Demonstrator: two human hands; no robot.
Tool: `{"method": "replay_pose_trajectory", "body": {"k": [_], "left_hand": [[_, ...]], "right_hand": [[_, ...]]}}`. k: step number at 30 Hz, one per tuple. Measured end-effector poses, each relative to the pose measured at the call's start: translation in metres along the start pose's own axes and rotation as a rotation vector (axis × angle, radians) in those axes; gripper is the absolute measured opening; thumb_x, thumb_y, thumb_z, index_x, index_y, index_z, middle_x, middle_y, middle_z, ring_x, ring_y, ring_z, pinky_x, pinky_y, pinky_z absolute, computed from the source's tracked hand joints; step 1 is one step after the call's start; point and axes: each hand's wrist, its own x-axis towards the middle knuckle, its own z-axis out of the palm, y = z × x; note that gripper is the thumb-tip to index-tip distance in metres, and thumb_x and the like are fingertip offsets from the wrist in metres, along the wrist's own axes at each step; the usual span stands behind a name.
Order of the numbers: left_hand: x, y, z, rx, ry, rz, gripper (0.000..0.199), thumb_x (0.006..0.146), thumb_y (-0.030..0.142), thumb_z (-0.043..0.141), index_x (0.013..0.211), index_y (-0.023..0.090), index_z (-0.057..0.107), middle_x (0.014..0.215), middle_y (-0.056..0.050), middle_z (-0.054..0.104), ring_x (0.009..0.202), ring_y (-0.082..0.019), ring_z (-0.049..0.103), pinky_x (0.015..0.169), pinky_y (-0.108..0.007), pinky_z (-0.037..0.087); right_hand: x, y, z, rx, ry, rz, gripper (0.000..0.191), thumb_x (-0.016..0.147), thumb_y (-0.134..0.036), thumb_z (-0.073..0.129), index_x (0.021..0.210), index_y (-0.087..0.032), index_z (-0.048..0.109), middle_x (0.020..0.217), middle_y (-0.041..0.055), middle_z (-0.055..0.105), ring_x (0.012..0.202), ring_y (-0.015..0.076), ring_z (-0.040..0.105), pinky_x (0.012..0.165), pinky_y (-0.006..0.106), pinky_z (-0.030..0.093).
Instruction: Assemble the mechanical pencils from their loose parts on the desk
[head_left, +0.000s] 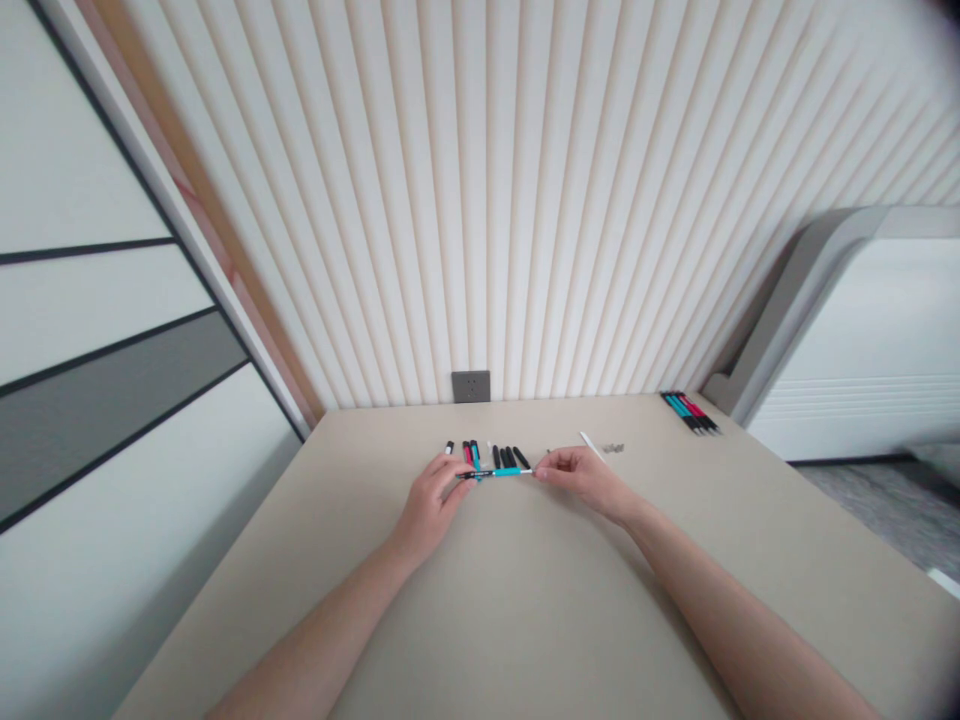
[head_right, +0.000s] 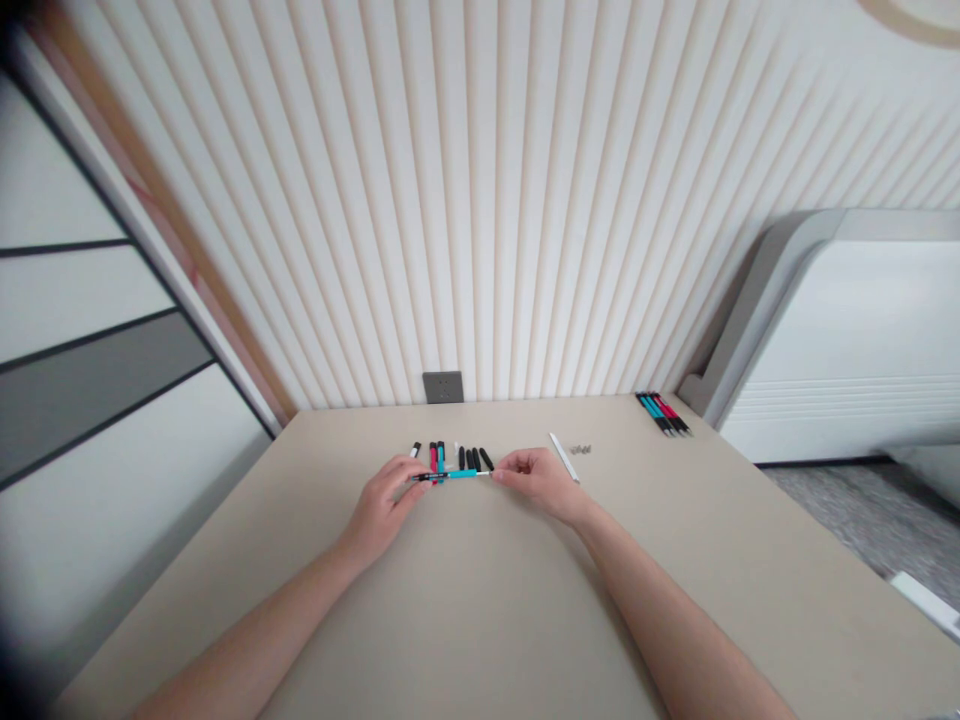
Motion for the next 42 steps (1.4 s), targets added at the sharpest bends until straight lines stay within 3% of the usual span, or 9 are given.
{"method": "replay_pose_trajectory", "body": {"k": [6, 14, 19, 21, 23, 25, 27, 33, 42], "left_hand": [[-0.001, -0.003, 0.001, 0.000, -0.046, 0.019, 0.011, 0.092, 0.024, 0.053, 0.095, 0.020, 0.063, 0.094, -0.005, 0.061, 0.092, -0.019, 0.059, 0.084, -0.031, 0.047], [0.000, 0.001, 0.001, -0.030, -0.021, -0.043, 0.011, 0.092, 0.026, 0.053, 0.092, 0.020, 0.063, 0.092, -0.004, 0.061, 0.089, -0.018, 0.059, 0.082, -0.030, 0.047], [0.000, -0.001, 0.002, -0.041, -0.025, -0.062, 0.013, 0.092, 0.027, 0.052, 0.092, 0.019, 0.063, 0.092, -0.005, 0.061, 0.090, -0.019, 0.059, 0.083, -0.031, 0.047], [-0.001, -0.001, 0.002, -0.038, -0.030, -0.060, 0.013, 0.092, 0.027, 0.052, 0.093, 0.019, 0.063, 0.093, -0.006, 0.061, 0.090, -0.019, 0.059, 0.084, -0.032, 0.047], [-0.001, -0.001, 0.003, -0.032, -0.036, -0.051, 0.013, 0.092, 0.027, 0.052, 0.093, 0.019, 0.063, 0.093, -0.006, 0.061, 0.091, -0.019, 0.059, 0.084, -0.032, 0.047], [-0.001, 0.000, 0.003, -0.024, -0.038, -0.037, 0.012, 0.092, 0.026, 0.053, 0.093, 0.019, 0.063, 0.092, -0.005, 0.062, 0.091, -0.019, 0.059, 0.084, -0.032, 0.047], [-0.001, 0.000, 0.002, -0.016, -0.038, -0.028, 0.011, 0.091, 0.025, 0.053, 0.092, 0.020, 0.063, 0.092, -0.005, 0.062, 0.091, -0.019, 0.059, 0.084, -0.031, 0.047], [0.000, -0.001, 0.002, -0.003, -0.050, -0.028, 0.012, 0.092, 0.024, 0.052, 0.093, 0.020, 0.063, 0.093, -0.005, 0.062, 0.092, -0.019, 0.059, 0.085, -0.032, 0.046], [0.000, 0.000, 0.001, 0.006, -0.053, -0.023, 0.013, 0.093, 0.027, 0.051, 0.093, 0.020, 0.062, 0.093, -0.005, 0.062, 0.092, -0.019, 0.059, 0.084, -0.032, 0.047]], "right_hand": [[0.000, 0.001, 0.000, -0.018, -0.001, 0.028, 0.034, 0.074, -0.047, 0.067, 0.075, -0.014, 0.069, 0.058, -0.0033, 0.052, 0.055, 0.0092, 0.040, 0.051, 0.024, 0.026], [-0.001, -0.002, 0.000, 0.002, 0.030, -0.036, 0.035, 0.074, -0.049, 0.068, 0.079, -0.014, 0.068, 0.068, 0.0001, 0.061, 0.062, 0.0112, 0.050, 0.057, 0.024, 0.037], [0.001, 0.001, -0.014, -0.013, 0.027, -0.084, 0.043, 0.076, -0.050, 0.067, 0.103, -0.016, 0.068, 0.088, 0.0048, 0.070, 0.075, 0.0159, 0.061, 0.068, 0.028, 0.046], [0.002, 0.005, -0.029, -0.109, 0.101, -0.109, 0.040, 0.080, -0.048, 0.062, 0.104, -0.017, 0.068, 0.091, 0.0062, 0.071, 0.080, 0.0182, 0.063, 0.073, 0.031, 0.048], [0.002, 0.011, -0.047, -0.288, 0.254, -0.105, 0.034, 0.084, -0.044, 0.057, 0.100, -0.017, 0.070, 0.092, 0.0075, 0.072, 0.083, 0.0198, 0.064, 0.076, 0.032, 0.048], [0.001, 0.016, -0.066, -0.567, 0.419, -0.038, 0.027, 0.086, -0.036, 0.054, 0.095, -0.018, 0.071, 0.094, 0.0087, 0.072, 0.087, 0.0217, 0.064, 0.081, 0.035, 0.047], [-0.002, 0.022, -0.080, -0.832, 0.492, 0.042, 0.024, 0.085, -0.028, 0.053, 0.095, -0.019, 0.072, 0.100, 0.0101, 0.071, 0.096, 0.0244, 0.062, 0.087, 0.037, 0.044], [-0.008, 0.030, -0.088, -1.122, 0.424, 0.217, 0.024, 0.084, -0.024, 0.054, 0.101, -0.022, 0.072, 0.113, 0.0098, 0.066, 0.108, 0.0273, 0.056, 0.089, 0.038, 0.040], [-0.006, 0.033, -0.083, -1.152, 0.377, 0.216, 0.024, 0.084, -0.024, 0.053, 0.096, -0.025, 0.074, 0.110, 0.0090, 0.067, 0.105, 0.0266, 0.056, 0.086, 0.037, 0.039]]}}
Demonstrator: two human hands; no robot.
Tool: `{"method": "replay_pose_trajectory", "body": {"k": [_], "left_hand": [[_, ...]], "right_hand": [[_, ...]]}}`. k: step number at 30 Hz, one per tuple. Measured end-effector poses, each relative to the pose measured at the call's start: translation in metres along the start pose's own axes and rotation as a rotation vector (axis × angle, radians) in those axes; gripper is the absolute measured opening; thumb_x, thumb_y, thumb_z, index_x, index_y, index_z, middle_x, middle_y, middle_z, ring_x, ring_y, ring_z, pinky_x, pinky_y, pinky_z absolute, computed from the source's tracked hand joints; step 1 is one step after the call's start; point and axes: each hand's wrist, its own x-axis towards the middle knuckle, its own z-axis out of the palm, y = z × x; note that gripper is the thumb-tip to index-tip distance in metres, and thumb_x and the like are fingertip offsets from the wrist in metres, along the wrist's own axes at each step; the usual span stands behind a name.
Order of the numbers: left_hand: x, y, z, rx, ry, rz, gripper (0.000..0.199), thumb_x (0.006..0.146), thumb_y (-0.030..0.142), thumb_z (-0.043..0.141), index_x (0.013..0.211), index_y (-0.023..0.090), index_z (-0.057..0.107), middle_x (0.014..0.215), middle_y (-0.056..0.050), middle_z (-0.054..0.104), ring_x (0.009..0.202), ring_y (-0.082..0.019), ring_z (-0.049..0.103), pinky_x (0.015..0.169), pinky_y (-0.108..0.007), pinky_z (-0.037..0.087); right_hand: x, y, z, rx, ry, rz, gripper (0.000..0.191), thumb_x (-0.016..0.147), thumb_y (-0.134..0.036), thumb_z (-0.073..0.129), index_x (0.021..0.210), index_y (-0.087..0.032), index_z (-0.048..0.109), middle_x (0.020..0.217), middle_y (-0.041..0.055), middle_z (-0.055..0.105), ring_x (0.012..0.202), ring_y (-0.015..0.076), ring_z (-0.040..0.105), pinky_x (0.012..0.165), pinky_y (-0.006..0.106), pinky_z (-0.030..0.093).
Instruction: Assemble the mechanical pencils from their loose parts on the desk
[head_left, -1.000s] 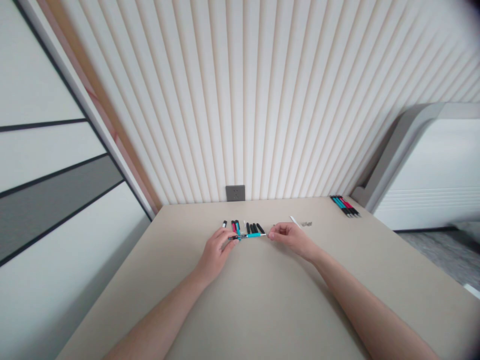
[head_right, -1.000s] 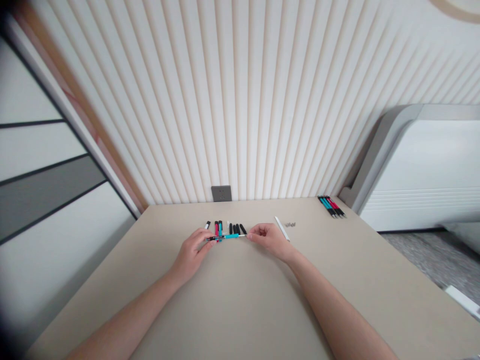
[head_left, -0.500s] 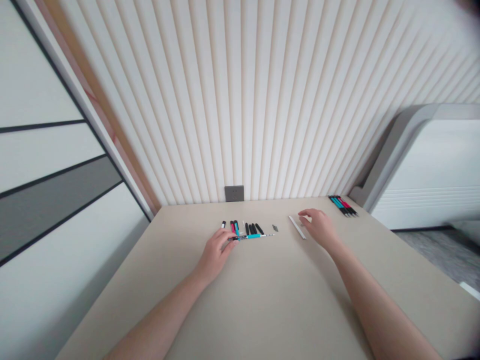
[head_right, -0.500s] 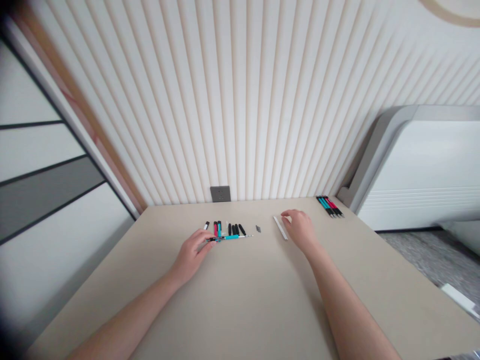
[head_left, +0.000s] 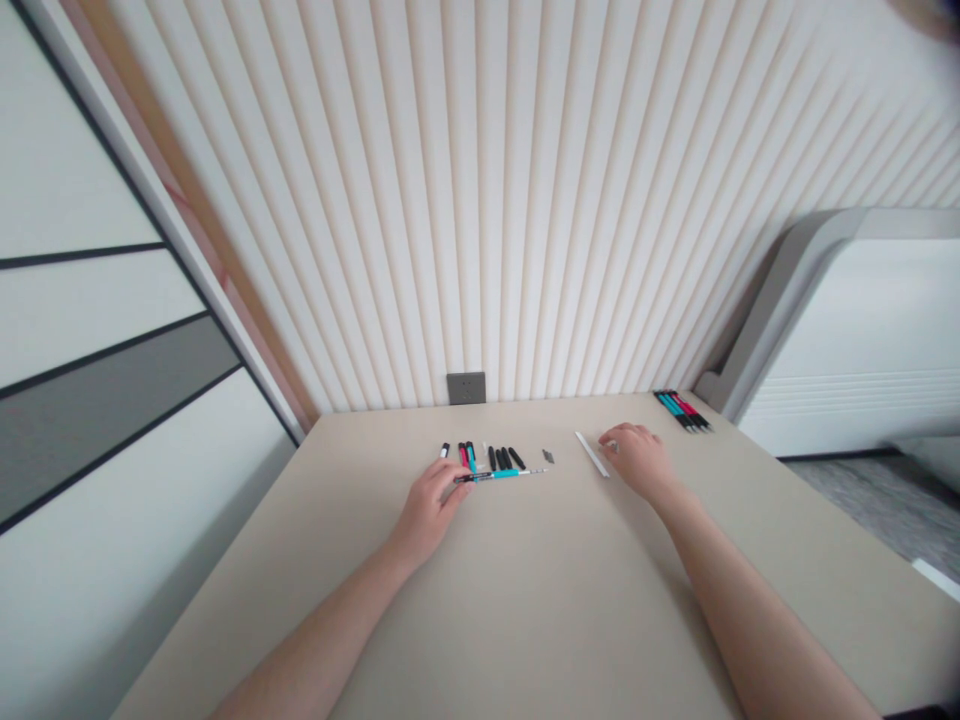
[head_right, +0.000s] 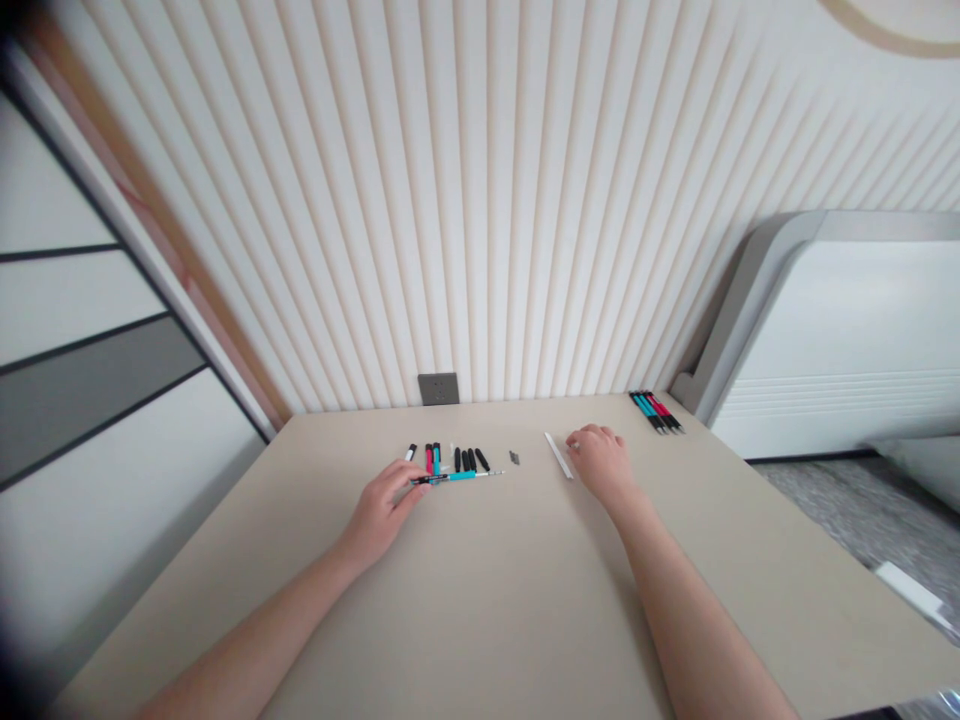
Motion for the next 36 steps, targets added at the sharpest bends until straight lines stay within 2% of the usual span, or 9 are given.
{"method": "replay_pose_trajectory", "body": {"k": [8, 15, 18, 20, 24, 26, 30, 36], "left_hand": [[0.000, 0.000, 0.000, -0.004, 0.005, 0.016, 0.012, 0.092, 0.025, 0.052, 0.094, 0.020, 0.063, 0.093, -0.005, 0.063, 0.091, -0.019, 0.060, 0.083, -0.032, 0.048], [0.000, 0.003, 0.000, -0.003, 0.003, 0.016, 0.013, 0.091, 0.027, 0.053, 0.092, 0.020, 0.064, 0.092, -0.005, 0.063, 0.090, -0.019, 0.061, 0.083, -0.032, 0.048], [0.000, 0.005, -0.001, -0.003, 0.029, 0.010, 0.014, 0.092, 0.028, 0.053, 0.090, 0.019, 0.063, 0.091, -0.005, 0.063, 0.089, -0.019, 0.061, 0.082, -0.031, 0.048], [0.001, 0.007, -0.001, -0.006, 0.077, -0.001, 0.014, 0.092, 0.029, 0.053, 0.089, 0.019, 0.063, 0.090, -0.005, 0.063, 0.087, -0.018, 0.060, 0.081, -0.030, 0.049], [0.002, 0.007, -0.002, 0.010, 0.135, -0.021, 0.013, 0.091, 0.029, 0.054, 0.089, 0.020, 0.062, 0.088, -0.004, 0.063, 0.083, -0.018, 0.060, 0.079, -0.030, 0.049], [0.002, 0.007, -0.002, 0.019, 0.135, -0.024, 0.013, 0.091, 0.029, 0.054, 0.089, 0.020, 0.062, 0.088, -0.004, 0.063, 0.083, -0.018, 0.060, 0.079, -0.030, 0.049], [0.002, 0.007, -0.001, 0.013, 0.124, -0.022, 0.013, 0.091, 0.029, 0.053, 0.090, 0.020, 0.061, 0.089, -0.004, 0.062, 0.084, -0.018, 0.060, 0.079, -0.030, 0.049], [0.002, 0.006, 0.000, -0.002, 0.116, -0.012, 0.013, 0.091, 0.030, 0.054, 0.089, 0.020, 0.062, 0.089, -0.004, 0.062, 0.085, -0.018, 0.060, 0.080, -0.031, 0.049]], "right_hand": [[0.000, 0.003, 0.006, 0.039, 0.055, -0.037, 0.022, 0.083, -0.024, 0.054, 0.093, -0.024, 0.074, 0.105, 0.0096, 0.069, 0.101, 0.0262, 0.057, 0.084, 0.037, 0.039], [0.000, 0.000, 0.004, 0.053, 0.096, -0.043, 0.021, 0.085, -0.023, 0.054, 0.096, -0.022, 0.072, 0.107, 0.0101, 0.068, 0.105, 0.0281, 0.056, 0.087, 0.040, 0.037], [-0.004, -0.019, 0.003, 0.106, 0.180, -0.102, 0.024, 0.090, -0.021, 0.048, 0.099, -0.021, 0.070, 0.107, 0.0089, 0.068, 0.105, 0.0255, 0.056, 0.089, 0.038, 0.036], [-0.011, -0.040, 0.004, 0.153, 0.205, -0.217, 0.026, 0.092, -0.020, 0.046, 0.104, -0.021, 0.068, 0.109, 0.0086, 0.067, 0.105, 0.0236, 0.055, 0.091, 0.037, 0.035], [-0.028, -0.086, 0.009, 0.207, 0.186, -0.470, 0.026, 0.092, -0.023, 0.049, 0.113, -0.024, 0.065, 0.114, 0.0083, 0.065, 0.108, 0.0228, 0.054, 0.095, 0.037, 0.034], [-0.034, -0.100, 0.010, 0.215, 0.157, -0.548, 0.026, 0.094, -0.026, 0.047, 0.112, -0.026, 0.066, 0.112, 0.0078, 0.066, 0.107, 0.0222, 0.055, 0.094, 0.036, 0.035], [-0.034, -0.105, 0.011, 0.206, 0.137, -0.572, 0.026, 0.096, -0.033, 0.046, 0.107, -0.026, 0.068, 0.104, 0.0078, 0.069, 0.102, 0.0224, 0.057, 0.090, 0.036, 0.035], [-0.023, -0.107, 0.018, 0.141, 0.153, -0.474, 0.029, 0.094, -0.044, 0.049, 0.103, -0.025, 0.069, 0.087, 0.0075, 0.071, 0.091, 0.0234, 0.059, 0.082, 0.035, 0.035]]}}
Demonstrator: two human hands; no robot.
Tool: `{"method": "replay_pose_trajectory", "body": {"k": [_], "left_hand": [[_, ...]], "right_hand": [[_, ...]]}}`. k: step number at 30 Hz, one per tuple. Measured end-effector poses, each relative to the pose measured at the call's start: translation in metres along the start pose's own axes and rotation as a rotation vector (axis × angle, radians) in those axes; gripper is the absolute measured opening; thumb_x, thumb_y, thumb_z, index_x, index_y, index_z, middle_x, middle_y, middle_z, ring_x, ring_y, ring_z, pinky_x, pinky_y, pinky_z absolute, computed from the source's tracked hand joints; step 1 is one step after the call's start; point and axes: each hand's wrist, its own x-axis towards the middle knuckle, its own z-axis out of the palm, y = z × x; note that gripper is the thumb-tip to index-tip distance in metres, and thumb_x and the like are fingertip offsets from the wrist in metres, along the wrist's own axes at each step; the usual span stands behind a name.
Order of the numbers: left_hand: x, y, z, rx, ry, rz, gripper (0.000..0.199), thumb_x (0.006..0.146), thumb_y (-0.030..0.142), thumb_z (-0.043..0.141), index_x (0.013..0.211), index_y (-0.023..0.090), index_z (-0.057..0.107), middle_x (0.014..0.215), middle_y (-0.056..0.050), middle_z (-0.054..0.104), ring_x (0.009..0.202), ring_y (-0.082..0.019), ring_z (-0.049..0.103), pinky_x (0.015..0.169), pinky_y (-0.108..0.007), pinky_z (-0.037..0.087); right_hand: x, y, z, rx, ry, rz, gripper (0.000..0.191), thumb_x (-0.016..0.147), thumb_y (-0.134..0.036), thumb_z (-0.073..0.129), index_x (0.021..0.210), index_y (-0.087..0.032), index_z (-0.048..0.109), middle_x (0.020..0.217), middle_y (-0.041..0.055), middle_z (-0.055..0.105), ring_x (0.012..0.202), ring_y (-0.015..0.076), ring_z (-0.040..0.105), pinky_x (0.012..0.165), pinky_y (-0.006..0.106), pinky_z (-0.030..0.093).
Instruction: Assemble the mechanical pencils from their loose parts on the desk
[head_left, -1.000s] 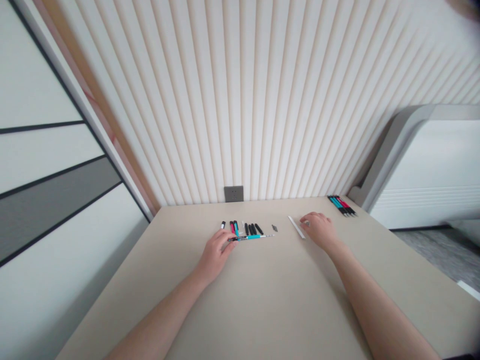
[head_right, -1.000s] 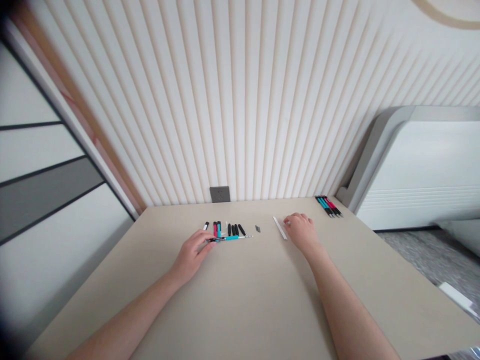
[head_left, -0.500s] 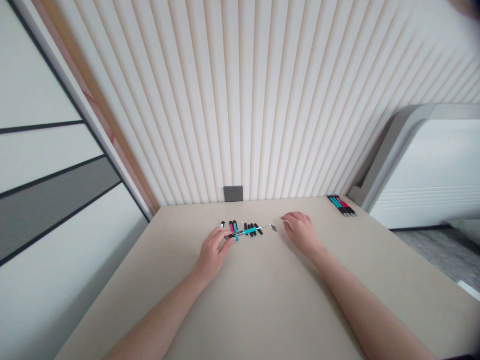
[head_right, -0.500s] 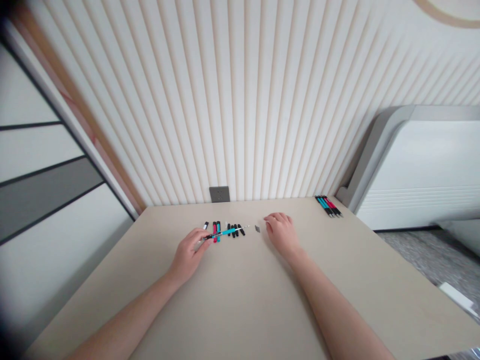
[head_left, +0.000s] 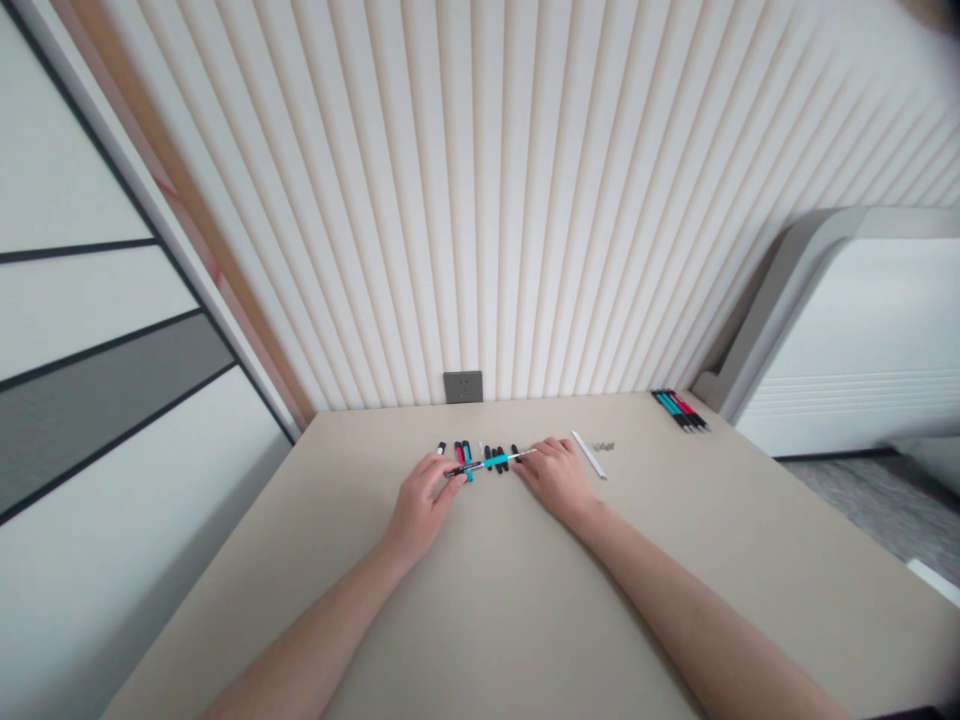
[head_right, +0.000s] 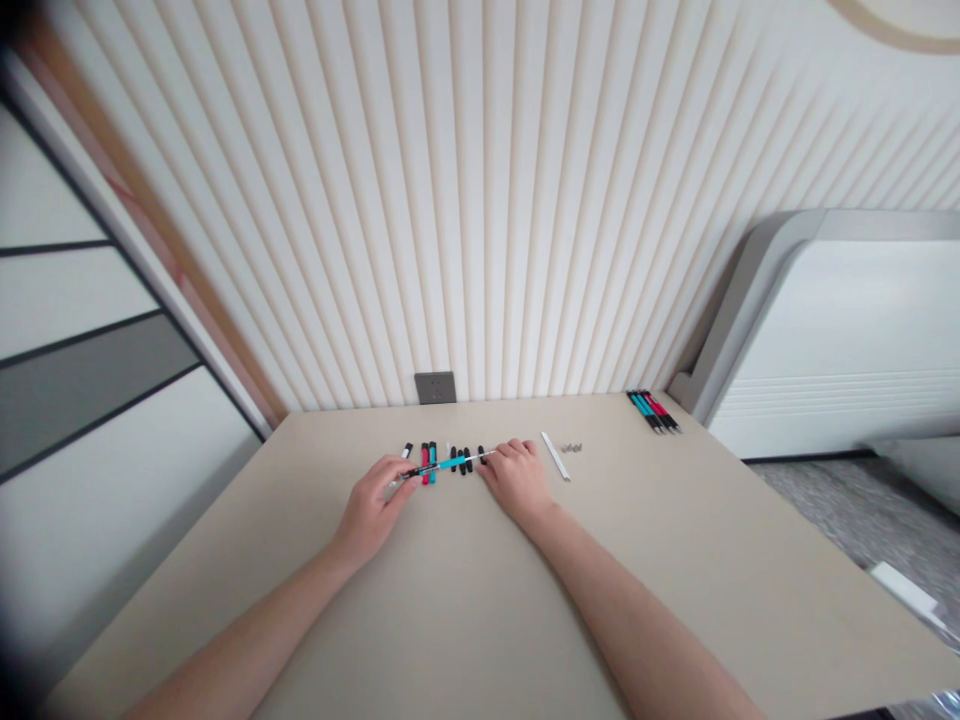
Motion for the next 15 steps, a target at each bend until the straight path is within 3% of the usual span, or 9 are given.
{"method": "replay_pose_trajectory", "body": {"k": [7, 11, 15], "left_hand": [[-0.001, -0.001, 0.000, -0.003, -0.015, 0.002, 0.013, 0.092, 0.029, 0.052, 0.092, 0.020, 0.062, 0.091, -0.005, 0.062, 0.089, -0.019, 0.059, 0.082, -0.032, 0.048], [-0.001, -0.001, 0.000, -0.011, -0.018, 0.003, 0.013, 0.092, 0.030, 0.053, 0.092, 0.020, 0.062, 0.091, -0.005, 0.062, 0.088, -0.019, 0.060, 0.083, -0.032, 0.048], [-0.001, 0.000, 0.000, -0.009, -0.025, 0.009, 0.013, 0.091, 0.029, 0.053, 0.089, 0.020, 0.062, 0.090, -0.005, 0.062, 0.087, -0.019, 0.059, 0.082, -0.032, 0.048]], "right_hand": [[0.004, -0.002, 0.005, 0.027, 0.033, 0.077, 0.027, 0.094, -0.034, 0.047, 0.112, -0.025, 0.066, 0.089, 0.0082, 0.070, 0.089, 0.0235, 0.059, 0.080, 0.034, 0.036], [-0.001, 0.010, 0.004, 0.192, 0.176, 0.189, 0.035, 0.093, -0.024, 0.043, 0.121, -0.023, 0.062, 0.102, 0.0102, 0.067, 0.096, 0.0242, 0.057, 0.085, 0.036, 0.039], [-0.003, 0.028, 0.001, 0.459, 0.318, 0.402, 0.039, 0.091, -0.028, 0.039, 0.119, -0.018, 0.064, 0.100, 0.0116, 0.064, 0.093, 0.0242, 0.057, 0.084, 0.038, 0.043]]}}
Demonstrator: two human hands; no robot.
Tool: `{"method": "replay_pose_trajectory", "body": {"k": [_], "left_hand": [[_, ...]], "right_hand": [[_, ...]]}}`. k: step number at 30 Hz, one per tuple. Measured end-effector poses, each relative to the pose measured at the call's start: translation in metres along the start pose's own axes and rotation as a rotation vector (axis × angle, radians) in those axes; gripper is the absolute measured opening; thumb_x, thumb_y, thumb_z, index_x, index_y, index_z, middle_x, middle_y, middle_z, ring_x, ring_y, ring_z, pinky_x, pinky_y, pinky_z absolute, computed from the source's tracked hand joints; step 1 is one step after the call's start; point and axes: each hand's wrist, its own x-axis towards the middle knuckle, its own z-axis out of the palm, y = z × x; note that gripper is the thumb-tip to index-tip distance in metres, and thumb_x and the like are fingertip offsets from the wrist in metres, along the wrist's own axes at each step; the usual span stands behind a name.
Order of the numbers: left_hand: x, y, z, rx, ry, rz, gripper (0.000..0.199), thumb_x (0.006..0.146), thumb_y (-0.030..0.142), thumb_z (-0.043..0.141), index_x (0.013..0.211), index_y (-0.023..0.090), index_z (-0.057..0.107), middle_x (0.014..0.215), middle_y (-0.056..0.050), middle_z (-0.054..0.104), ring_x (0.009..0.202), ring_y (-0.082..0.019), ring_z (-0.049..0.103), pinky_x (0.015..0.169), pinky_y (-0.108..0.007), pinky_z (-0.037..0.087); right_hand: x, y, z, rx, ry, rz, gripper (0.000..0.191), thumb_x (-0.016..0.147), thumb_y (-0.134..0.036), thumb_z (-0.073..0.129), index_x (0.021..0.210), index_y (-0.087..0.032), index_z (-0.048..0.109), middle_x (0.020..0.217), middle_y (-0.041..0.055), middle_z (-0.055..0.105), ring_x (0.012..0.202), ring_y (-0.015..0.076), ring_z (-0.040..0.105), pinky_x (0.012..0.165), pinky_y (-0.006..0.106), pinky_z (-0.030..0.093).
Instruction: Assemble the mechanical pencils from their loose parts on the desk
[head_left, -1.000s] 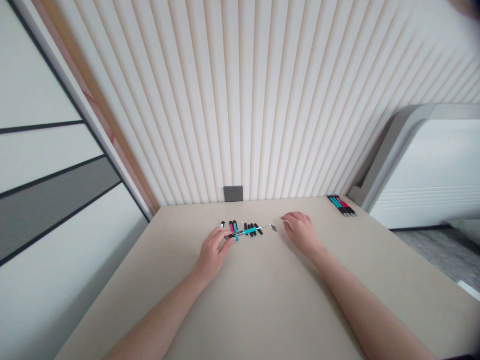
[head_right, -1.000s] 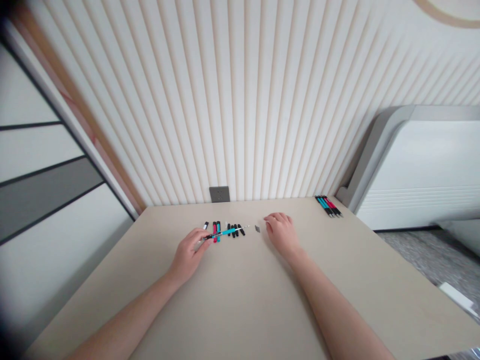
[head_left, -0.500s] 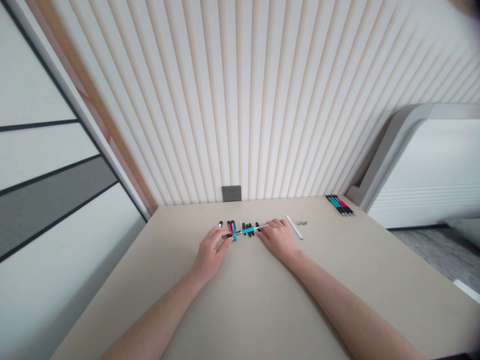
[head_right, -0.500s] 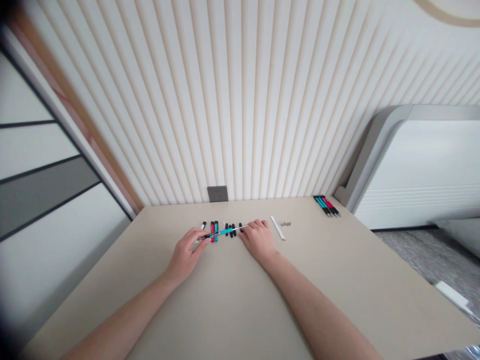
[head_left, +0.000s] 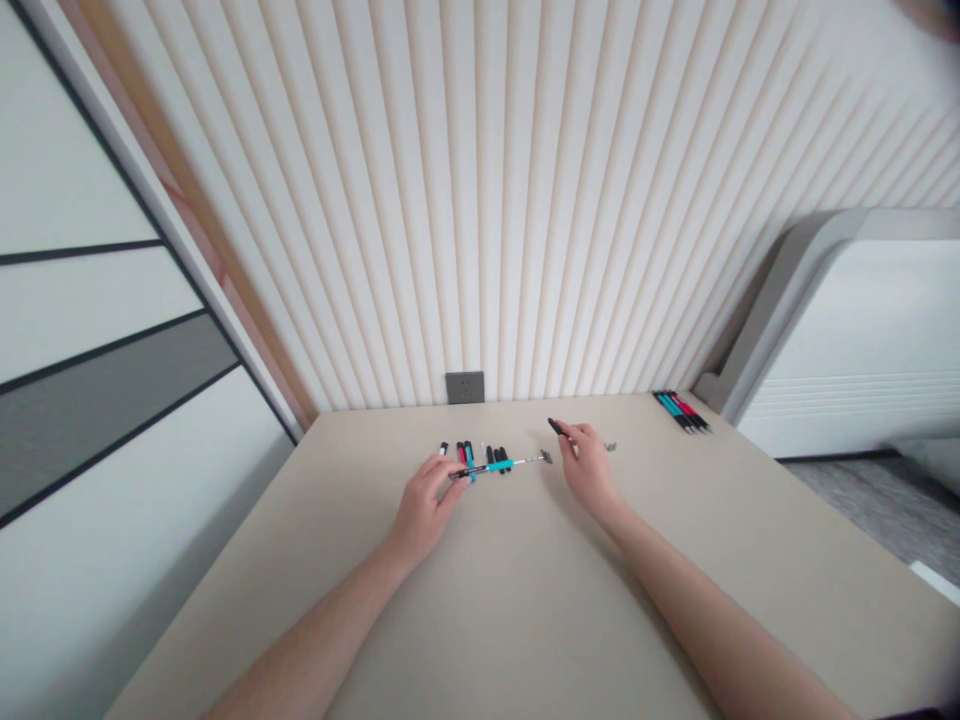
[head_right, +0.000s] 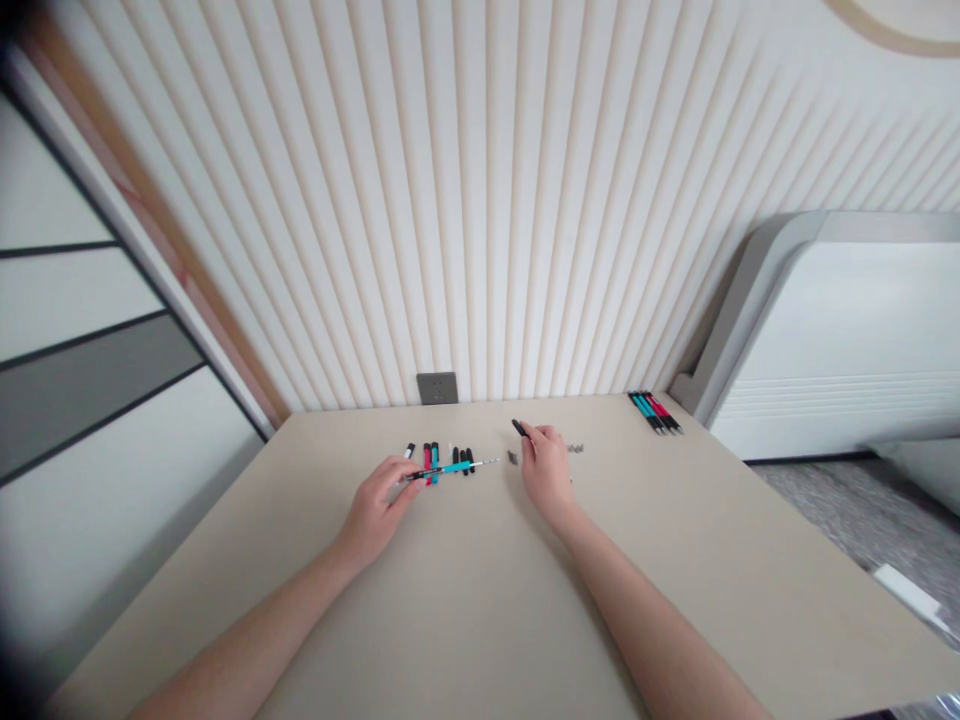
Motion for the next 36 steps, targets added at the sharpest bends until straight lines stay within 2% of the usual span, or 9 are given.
{"method": "replay_pose_trajectory", "body": {"k": [3, 5, 9, 12, 15, 21, 36], "left_hand": [[-0.001, -0.001, 0.001, -0.004, -0.015, 0.000, 0.013, 0.092, 0.029, 0.053, 0.090, 0.021, 0.062, 0.090, -0.005, 0.062, 0.088, -0.019, 0.059, 0.081, -0.031, 0.048], [-0.001, -0.002, 0.001, -0.011, -0.021, -0.003, 0.013, 0.092, 0.028, 0.052, 0.092, 0.020, 0.062, 0.091, -0.005, 0.061, 0.088, -0.019, 0.059, 0.082, -0.031, 0.048], [-0.002, -0.002, 0.001, -0.022, -0.035, -0.014, 0.012, 0.092, 0.027, 0.051, 0.093, 0.020, 0.062, 0.092, -0.005, 0.061, 0.089, -0.018, 0.059, 0.083, -0.031, 0.048], [-0.001, -0.002, 0.001, -0.030, -0.037, -0.014, 0.012, 0.092, 0.026, 0.052, 0.093, 0.020, 0.062, 0.092, -0.005, 0.061, 0.089, -0.018, 0.060, 0.082, -0.031, 0.049], [-0.001, -0.003, 0.001, -0.036, -0.044, -0.008, 0.012, 0.092, 0.027, 0.052, 0.095, 0.021, 0.062, 0.093, -0.005, 0.061, 0.090, -0.019, 0.060, 0.083, -0.032, 0.049], [-0.001, -0.005, 0.002, -0.015, -0.041, -0.008, 0.011, 0.092, 0.025, 0.053, 0.093, 0.020, 0.062, 0.092, -0.005, 0.061, 0.090, -0.019, 0.059, 0.083, -0.032, 0.047], [-0.002, -0.001, 0.000, 0.000, -0.035, 0.011, 0.012, 0.092, 0.024, 0.052, 0.094, 0.020, 0.062, 0.096, -0.005, 0.058, 0.094, -0.018, 0.057, 0.086, -0.031, 0.046]], "right_hand": [[0.004, 0.004, -0.005, 0.241, 0.003, 0.178, 0.039, 0.089, -0.036, 0.044, 0.114, -0.015, 0.065, 0.100, 0.0111, 0.067, 0.092, 0.0240, 0.059, 0.083, 0.038, 0.044], [0.003, 0.003, -0.006, 0.396, -0.024, 0.230, 0.040, 0.086, -0.042, 0.049, 0.111, -0.016, 0.065, 0.099, 0.0097, 0.068, 0.092, 0.0240, 0.060, 0.082, 0.037, 0.045], [-0.012, -0.002, -0.007, 0.601, 0.025, 0.228, 0.035, 0.081, -0.047, 0.060, 0.101, -0.019, 0.061, 0.093, 0.0068, 0.066, 0.086, 0.0216, 0.059, 0.074, 0.032, 0.045], [-0.024, -0.007, -0.011, 0.691, 0.032, 0.215, 0.039, 0.080, -0.043, 0.063, 0.112, -0.022, 0.053, 0.081, 0.0003, 0.059, 0.075, 0.0170, 0.055, 0.068, 0.028, 0.043], [-0.028, -0.013, -0.018, 0.734, -0.025, 0.192, 0.046, 0.081, -0.041, 0.063, 0.122, -0.025, 0.049, 0.073, -0.0038, 0.051, 0.067, 0.0143, 0.050, 0.063, 0.026, 0.040], [-0.030, -0.019, -0.022, 0.771, -0.118, 0.260, 0.039, 0.077, -0.045, 0.067, 0.105, -0.022, 0.054, 0.070, -0.0020, 0.056, 0.067, 0.0156, 0.052, 0.065, 0.028, 0.039], [-0.033, -0.019, -0.022, 0.837, -0.149, 0.295, 0.039, 0.074, -0.046, 0.072, 0.100, -0.022, 0.055, 0.069, -0.0024, 0.059, 0.065, 0.0142, 0.050, 0.063, 0.027, 0.036]]}}
